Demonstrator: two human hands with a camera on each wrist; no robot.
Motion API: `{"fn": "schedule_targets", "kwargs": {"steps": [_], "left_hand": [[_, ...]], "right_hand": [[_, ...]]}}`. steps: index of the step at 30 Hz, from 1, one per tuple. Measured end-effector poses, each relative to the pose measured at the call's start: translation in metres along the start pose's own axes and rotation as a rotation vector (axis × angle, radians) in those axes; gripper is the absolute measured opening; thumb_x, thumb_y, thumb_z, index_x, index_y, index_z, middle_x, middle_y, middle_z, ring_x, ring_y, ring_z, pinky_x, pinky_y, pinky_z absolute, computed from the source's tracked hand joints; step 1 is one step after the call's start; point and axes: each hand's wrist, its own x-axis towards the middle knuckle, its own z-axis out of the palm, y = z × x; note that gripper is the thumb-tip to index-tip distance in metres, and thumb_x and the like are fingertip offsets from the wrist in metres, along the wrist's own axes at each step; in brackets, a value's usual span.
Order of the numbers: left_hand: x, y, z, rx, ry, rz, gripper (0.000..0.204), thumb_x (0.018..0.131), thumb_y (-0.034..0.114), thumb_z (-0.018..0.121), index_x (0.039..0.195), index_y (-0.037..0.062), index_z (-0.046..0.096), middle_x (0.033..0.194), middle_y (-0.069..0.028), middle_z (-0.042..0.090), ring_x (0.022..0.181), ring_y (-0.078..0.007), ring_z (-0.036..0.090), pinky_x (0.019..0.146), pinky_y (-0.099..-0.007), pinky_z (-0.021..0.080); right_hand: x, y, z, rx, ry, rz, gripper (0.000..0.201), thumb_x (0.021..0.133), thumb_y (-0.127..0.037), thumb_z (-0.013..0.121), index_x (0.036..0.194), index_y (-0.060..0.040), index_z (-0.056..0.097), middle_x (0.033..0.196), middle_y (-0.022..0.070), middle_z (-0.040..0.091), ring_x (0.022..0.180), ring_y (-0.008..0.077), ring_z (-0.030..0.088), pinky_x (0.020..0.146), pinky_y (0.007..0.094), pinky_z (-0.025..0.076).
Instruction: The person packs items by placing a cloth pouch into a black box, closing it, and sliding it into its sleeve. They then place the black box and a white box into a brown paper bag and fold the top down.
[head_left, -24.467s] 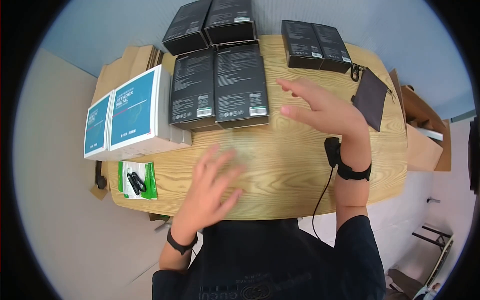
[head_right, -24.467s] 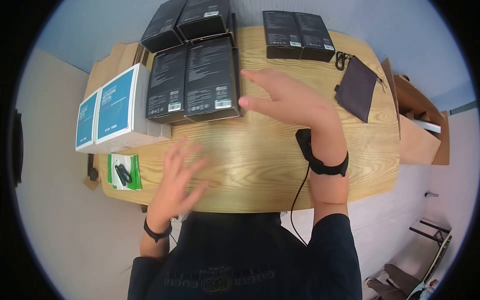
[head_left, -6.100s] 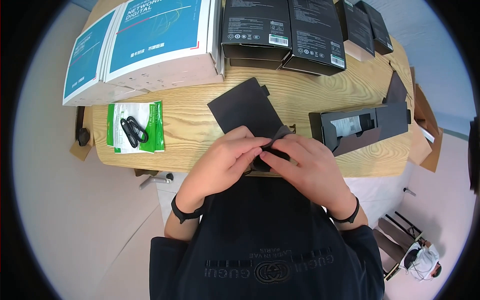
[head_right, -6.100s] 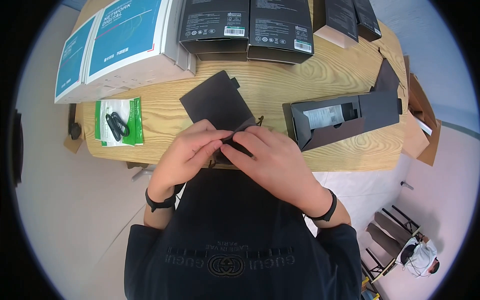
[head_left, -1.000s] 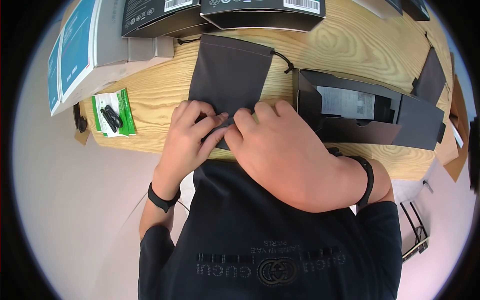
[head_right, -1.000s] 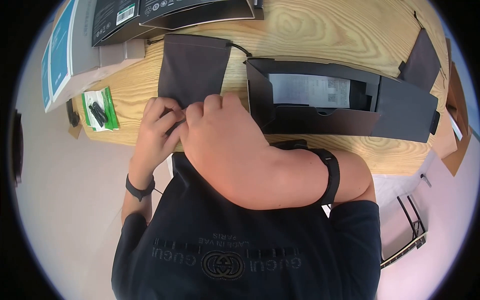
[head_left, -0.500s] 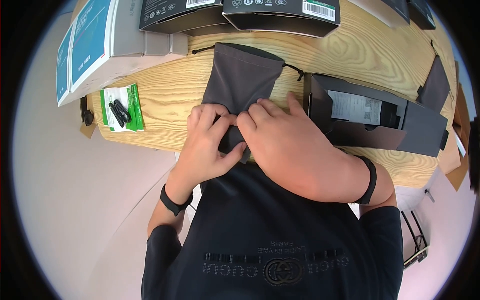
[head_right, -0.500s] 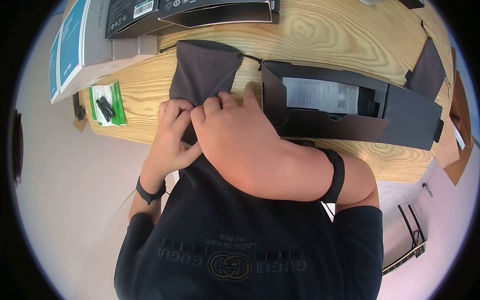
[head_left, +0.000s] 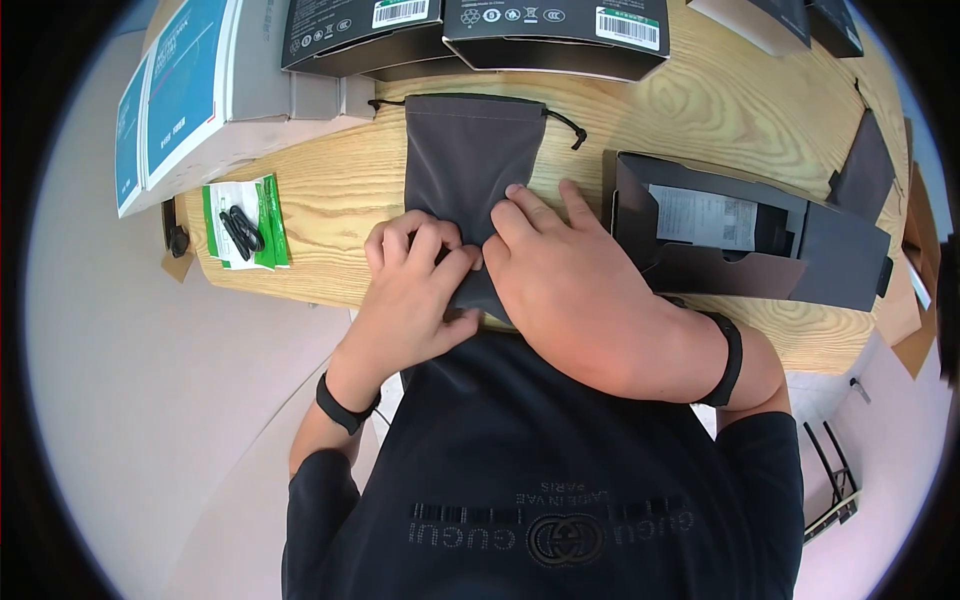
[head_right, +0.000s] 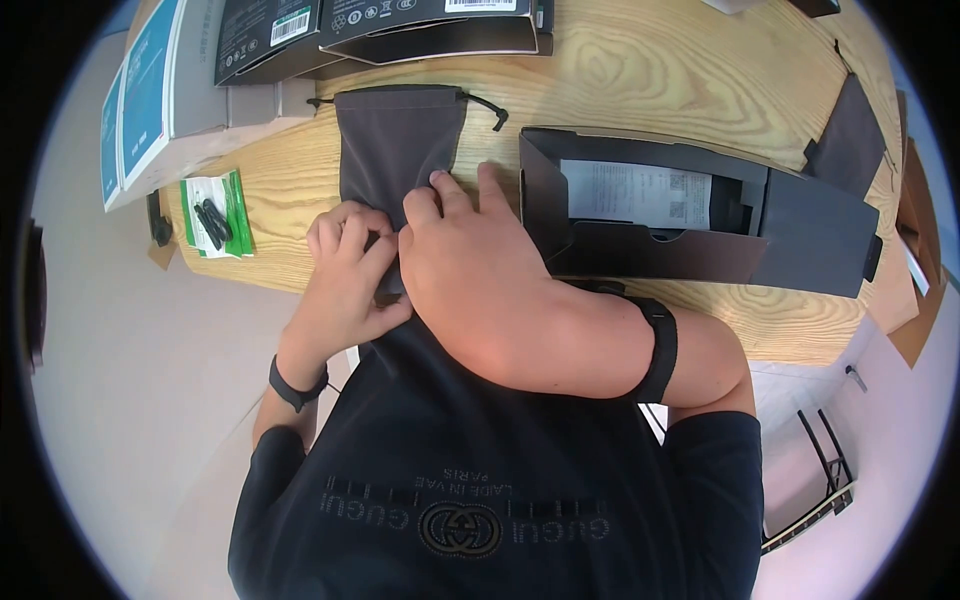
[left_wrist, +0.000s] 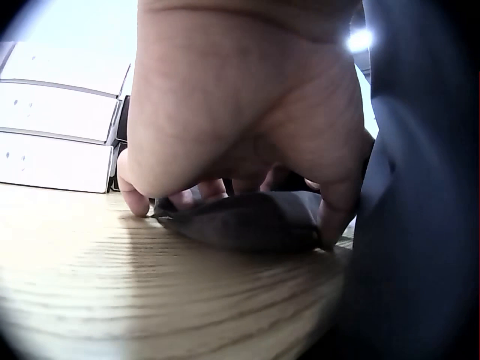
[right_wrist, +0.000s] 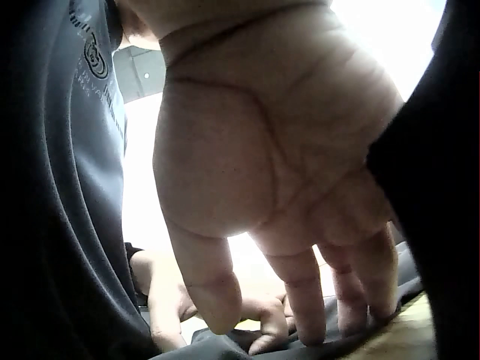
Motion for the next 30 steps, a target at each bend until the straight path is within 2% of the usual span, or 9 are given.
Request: {"fn": "schedule_targets", "kwargs": {"steps": [5, 7, 14, 17, 19, 22, 24, 28, 30], "left_hand": [[-0.010, -0.002, -0.001, 0.048, 0.025, 0.038, 0.051, 0.065, 0.023, 0.088, 0.109, 0.0131, 0.065, 0.119, -0.0069, 0.052, 0.129, -0.0310, 0.043, 0.111, -0.0549, 0.027], [-0.015, -0.007, -0.001, 0.053, -0.006, 0.054, 0.051, 0.065, 0.028, 0.087, 0.106, 0.0060, 0.065, 0.120, -0.0094, 0.054, 0.128, -0.0336, 0.046, 0.109, -0.0517, 0.029], [-0.023, -0.011, -0.002, 0.059, 0.021, 0.044, 0.048, 0.071, 0.027, 0.084, 0.109, 0.0071, 0.065, 0.119, -0.0082, 0.055, 0.125, -0.0324, 0.047, 0.107, -0.0486, 0.032], [-0.025, -0.014, -0.001, -0.008, -0.003, 0.057, 0.046, 0.073, 0.019, 0.083, 0.114, 0.0097, 0.065, 0.113, -0.0061, 0.056, 0.112, -0.0266, 0.053, 0.104, -0.0457, 0.035], [-0.023, -0.015, 0.004, 0.007, 0.138, 0.162, 0.044, 0.076, 0.017, 0.079, 0.117, 0.0071, 0.067, 0.103, -0.0055, 0.061, 0.100, -0.0252, 0.057, 0.096, -0.0404, 0.041], [-0.022, -0.017, 0.012, -0.091, 0.191, 0.189, 0.042, 0.077, 0.016, 0.079, 0.117, 0.0056, 0.068, 0.094, -0.0052, 0.063, 0.093, -0.0253, 0.059, 0.088, -0.0389, 0.045], [-0.022, -0.018, 0.008, -0.139, 0.200, 0.182, 0.042, 0.077, 0.015, 0.079, 0.117, 0.0057, 0.067, 0.093, -0.0060, 0.064, 0.091, -0.0261, 0.060, 0.086, -0.0386, 0.046], [-0.026, -0.028, 0.002, -0.278, 0.292, 0.161, 0.039, 0.080, 0.012, 0.079, 0.117, 0.0064, 0.066, 0.091, -0.0093, 0.065, 0.086, -0.0287, 0.061, 0.081, -0.0399, 0.047], [-0.028, -0.033, 0.007, -0.308, 0.308, 0.126, 0.037, 0.082, 0.011, 0.078, 0.116, 0.0067, 0.065, 0.091, -0.0101, 0.065, 0.084, -0.0301, 0.062, 0.080, -0.0404, 0.047]], "right_hand": [[0.000, -0.001, -0.002, 0.007, -0.024, -0.007, 0.019, 0.086, -0.012, 0.064, 0.100, 0.0012, 0.064, 0.113, 0.0175, 0.060, 0.131, 0.0347, 0.058, 0.104, 0.0554, 0.049], [0.000, -0.002, -0.003, 0.013, -0.022, -0.004, 0.019, 0.086, -0.012, 0.064, 0.100, 0.0008, 0.064, 0.113, 0.0175, 0.059, 0.132, 0.0349, 0.058, 0.103, 0.0563, 0.049], [0.000, -0.012, -0.001, -0.048, -0.070, -0.005, 0.021, 0.087, -0.014, 0.068, 0.103, -0.0015, 0.064, 0.120, 0.0215, 0.056, 0.134, 0.0410, 0.055, 0.101, 0.0616, 0.048], [-0.001, -0.023, 0.004, -0.108, -0.089, 0.032, 0.025, 0.085, -0.017, 0.072, 0.104, -0.0025, 0.064, 0.121, 0.0219, 0.055, 0.137, 0.0420, 0.051, 0.102, 0.0613, 0.048], [-0.001, -0.030, 0.004, -0.151, -0.097, 0.043, 0.027, 0.084, -0.019, 0.074, 0.104, -0.0030, 0.064, 0.121, 0.0216, 0.055, 0.139, 0.0419, 0.048, 0.103, 0.0609, 0.048], [0.000, -0.039, 0.007, -0.131, -0.035, 0.073, 0.029, 0.082, -0.021, 0.079, 0.101, -0.0036, 0.065, 0.118, 0.0170, 0.056, 0.132, 0.0382, 0.052, 0.100, 0.0541, 0.050], [0.000, -0.040, 0.013, -0.020, -0.114, 0.121, 0.026, 0.084, -0.021, 0.080, 0.099, -0.0047, 0.067, 0.111, 0.0119, 0.058, 0.112, 0.0325, 0.059, 0.091, 0.0441, 0.053], [-0.009, -0.028, 0.015, 0.201, -0.029, 0.155, 0.016, 0.087, -0.020, 0.074, 0.089, -0.0063, 0.067, 0.093, 0.0071, 0.060, 0.093, 0.0281, 0.061, 0.077, 0.0418, 0.052], [-0.007, -0.025, 0.010, 0.328, -0.071, 0.223, 0.022, 0.088, -0.017, 0.076, 0.102, -0.0054, 0.066, 0.094, 0.0117, 0.062, 0.090, 0.0325, 0.062, 0.080, 0.0407, 0.052]]}}
